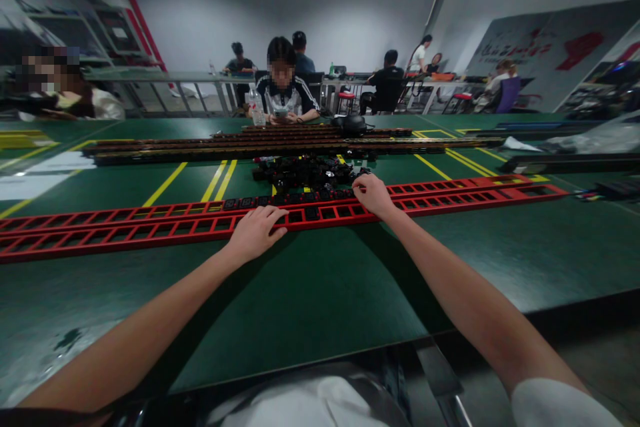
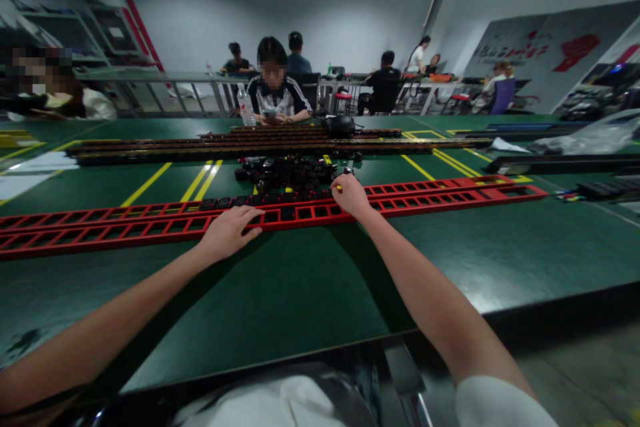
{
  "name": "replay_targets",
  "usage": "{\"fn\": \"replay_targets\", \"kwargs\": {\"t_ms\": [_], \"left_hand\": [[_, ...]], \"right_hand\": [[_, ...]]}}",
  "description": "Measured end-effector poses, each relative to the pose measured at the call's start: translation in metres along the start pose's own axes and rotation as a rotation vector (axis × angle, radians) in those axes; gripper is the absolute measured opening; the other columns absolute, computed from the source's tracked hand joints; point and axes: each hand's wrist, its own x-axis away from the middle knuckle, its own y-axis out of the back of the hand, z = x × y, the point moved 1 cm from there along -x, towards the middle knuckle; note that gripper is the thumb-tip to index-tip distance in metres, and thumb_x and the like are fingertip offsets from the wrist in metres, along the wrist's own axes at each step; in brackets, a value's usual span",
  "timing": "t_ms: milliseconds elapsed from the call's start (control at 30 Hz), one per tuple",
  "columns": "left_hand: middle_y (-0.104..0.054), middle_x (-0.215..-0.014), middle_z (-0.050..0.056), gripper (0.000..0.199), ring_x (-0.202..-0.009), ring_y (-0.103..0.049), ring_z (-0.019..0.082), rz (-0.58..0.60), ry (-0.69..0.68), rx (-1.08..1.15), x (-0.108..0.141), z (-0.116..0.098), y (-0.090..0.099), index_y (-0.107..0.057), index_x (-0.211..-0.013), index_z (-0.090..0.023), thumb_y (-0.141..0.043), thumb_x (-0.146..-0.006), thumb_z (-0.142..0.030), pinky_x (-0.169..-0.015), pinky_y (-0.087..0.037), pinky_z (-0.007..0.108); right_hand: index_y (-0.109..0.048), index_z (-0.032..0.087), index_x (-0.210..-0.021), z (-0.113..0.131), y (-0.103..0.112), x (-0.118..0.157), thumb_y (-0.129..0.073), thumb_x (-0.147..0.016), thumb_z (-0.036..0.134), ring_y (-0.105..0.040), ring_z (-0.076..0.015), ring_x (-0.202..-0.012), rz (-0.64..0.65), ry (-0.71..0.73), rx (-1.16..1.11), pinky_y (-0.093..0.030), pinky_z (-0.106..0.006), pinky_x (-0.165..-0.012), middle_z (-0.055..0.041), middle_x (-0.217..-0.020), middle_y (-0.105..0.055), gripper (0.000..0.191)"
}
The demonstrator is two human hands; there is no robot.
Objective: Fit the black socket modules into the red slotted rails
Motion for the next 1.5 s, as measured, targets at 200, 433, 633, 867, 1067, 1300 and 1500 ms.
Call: {"fn": "replay_targets", "kwargs": {"t_ms": [200,433,633,867,1067,1300,1500], "left_hand": [[-0.062,-0.139,0.010,0.045,-0.123,-0.059,0.030,-0.009,-0.009,0.018,0.000,0.001,0.000,-0.057,-0.141,-0.022,-0.051,-0.102,-0.042,-0.105,-0.049,0.047],[-0.064,-0.136,0.010,0.043,-0.121,-0.059,0.030,-0.014,-0.010,0.018,0.000,-0.001,0.002,-0.057,-0.140,-0.023,-0.051,-0.101,-0.041,-0.104,-0.049,0.047],[-0.064,-0.136,0.009,0.043,-0.122,-0.059,0.030,-0.027,-0.013,0.025,0.000,0.000,0.001,-0.058,-0.140,-0.023,-0.052,-0.101,-0.041,-0.105,-0.049,0.047],[-0.064,-0.137,0.009,0.043,-0.122,-0.059,0.030,-0.016,-0.003,0.015,0.000,-0.001,0.001,-0.057,-0.140,-0.024,-0.052,-0.101,-0.041,-0.107,-0.048,0.047],[-0.064,-0.137,0.009,0.043,-0.122,-0.059,0.030,-0.013,-0.005,0.008,0.000,-0.003,0.002,-0.057,-0.140,-0.022,-0.052,-0.101,-0.040,-0.105,-0.049,0.047],[-0.064,-0.137,0.008,0.042,-0.123,-0.058,0.029,-0.022,-0.008,0.034,0.000,-0.001,0.002,-0.058,-0.139,-0.026,-0.053,-0.100,-0.040,-0.106,-0.048,0.046],[-0.063,-0.137,0.009,0.043,-0.123,-0.058,0.029,-0.019,-0.019,0.035,0.000,0.001,0.000,-0.057,-0.140,-0.025,-0.052,-0.101,-0.041,-0.106,-0.048,0.046]], "right_hand": [[-0.079,0.016,-0.087,-0.001,-0.001,-0.002,-0.058,-0.087,0.010,-0.064,-0.0239,-0.097,0.095,-0.011,0.047,-0.050,-0.034,-0.090,-0.0096,-0.100,-0.075,0.022],[-0.080,0.016,-0.099,-0.005,-0.004,-0.004,-0.060,-0.090,0.014,-0.065,-0.0233,-0.099,0.119,0.007,0.004,-0.051,-0.035,-0.095,-0.0099,-0.106,-0.073,0.022],[-0.081,0.018,-0.108,-0.005,-0.004,-0.006,-0.059,-0.095,0.021,-0.064,-0.0240,-0.103,0.170,0.045,0.034,-0.050,-0.038,-0.100,-0.0113,-0.114,-0.071,0.026],[-0.081,0.018,-0.111,0.012,0.004,-0.005,-0.052,-0.099,0.021,-0.059,-0.0299,-0.110,0.234,0.046,0.118,-0.048,-0.044,-0.099,-0.0133,-0.119,-0.070,0.032],[-0.079,0.021,-0.108,0.015,0.003,-0.004,-0.050,-0.099,0.021,-0.057,-0.0305,-0.113,0.247,0.037,0.169,-0.047,-0.044,-0.096,-0.0120,-0.122,-0.068,0.031],[-0.071,0.019,-0.112,0.014,-0.004,-0.001,-0.046,-0.096,0.015,-0.055,-0.0322,-0.119,0.235,-0.003,0.161,-0.047,-0.049,-0.099,-0.0152,-0.124,-0.063,0.030],[-0.068,0.017,-0.117,0.009,-0.007,-0.001,-0.041,-0.097,0.015,-0.056,-0.0297,-0.121,0.228,-0.026,0.134,-0.047,-0.047,-0.105,-0.0149,-0.124,-0.063,0.034]]}}
